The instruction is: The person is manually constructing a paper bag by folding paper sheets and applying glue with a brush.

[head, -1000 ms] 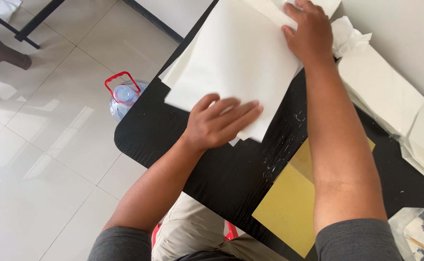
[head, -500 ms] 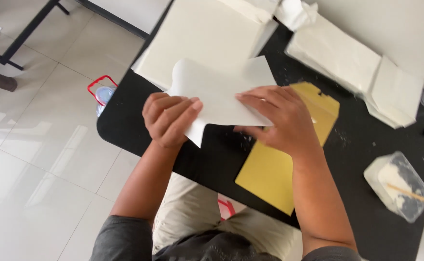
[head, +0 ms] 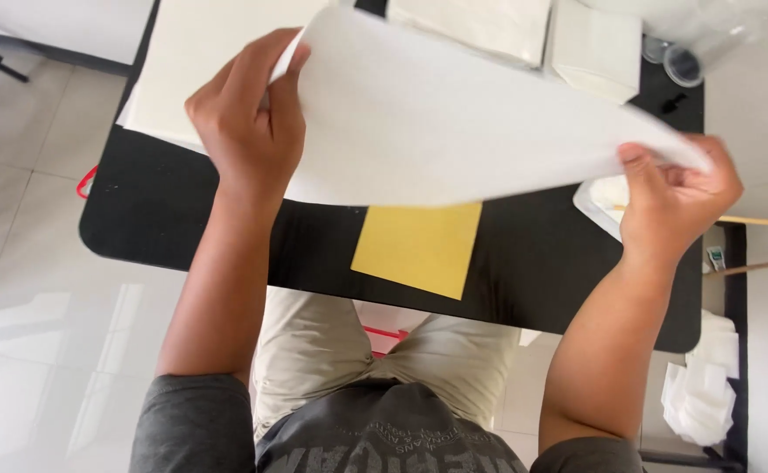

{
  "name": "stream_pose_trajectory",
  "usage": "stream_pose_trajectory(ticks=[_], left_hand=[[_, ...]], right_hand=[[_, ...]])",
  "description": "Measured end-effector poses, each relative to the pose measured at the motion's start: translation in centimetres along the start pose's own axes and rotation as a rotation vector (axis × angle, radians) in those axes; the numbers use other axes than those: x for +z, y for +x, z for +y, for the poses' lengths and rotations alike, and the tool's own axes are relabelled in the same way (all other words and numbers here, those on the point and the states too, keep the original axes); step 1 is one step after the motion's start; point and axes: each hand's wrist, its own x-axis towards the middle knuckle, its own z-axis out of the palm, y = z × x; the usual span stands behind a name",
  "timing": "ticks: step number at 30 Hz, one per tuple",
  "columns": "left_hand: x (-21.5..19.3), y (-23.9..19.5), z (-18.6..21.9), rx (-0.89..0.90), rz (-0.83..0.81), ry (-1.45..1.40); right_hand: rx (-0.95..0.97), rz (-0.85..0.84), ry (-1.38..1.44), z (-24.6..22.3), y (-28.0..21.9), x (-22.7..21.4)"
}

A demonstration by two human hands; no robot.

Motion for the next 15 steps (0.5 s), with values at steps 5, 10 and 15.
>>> stream_pose_trajectory(ticks=[5,10,15], left_hand=[[4.8,-0.7,-0.1,-0.267,-0.312,-0.064],[10.3,-4.5,-2.5,-0.499,-0.517,-0.122],[13.7,-7.2,-4.6,-0.61,-0.612,-0.068]], right_hand=[[-0.064,0.041,0.072,1.8,1.3,-0.7],[-0.054,0.005,-0.066,5.4,1.6,0.1],[-0.139,0.005,-0.258,7.6,1.4,2.0]])
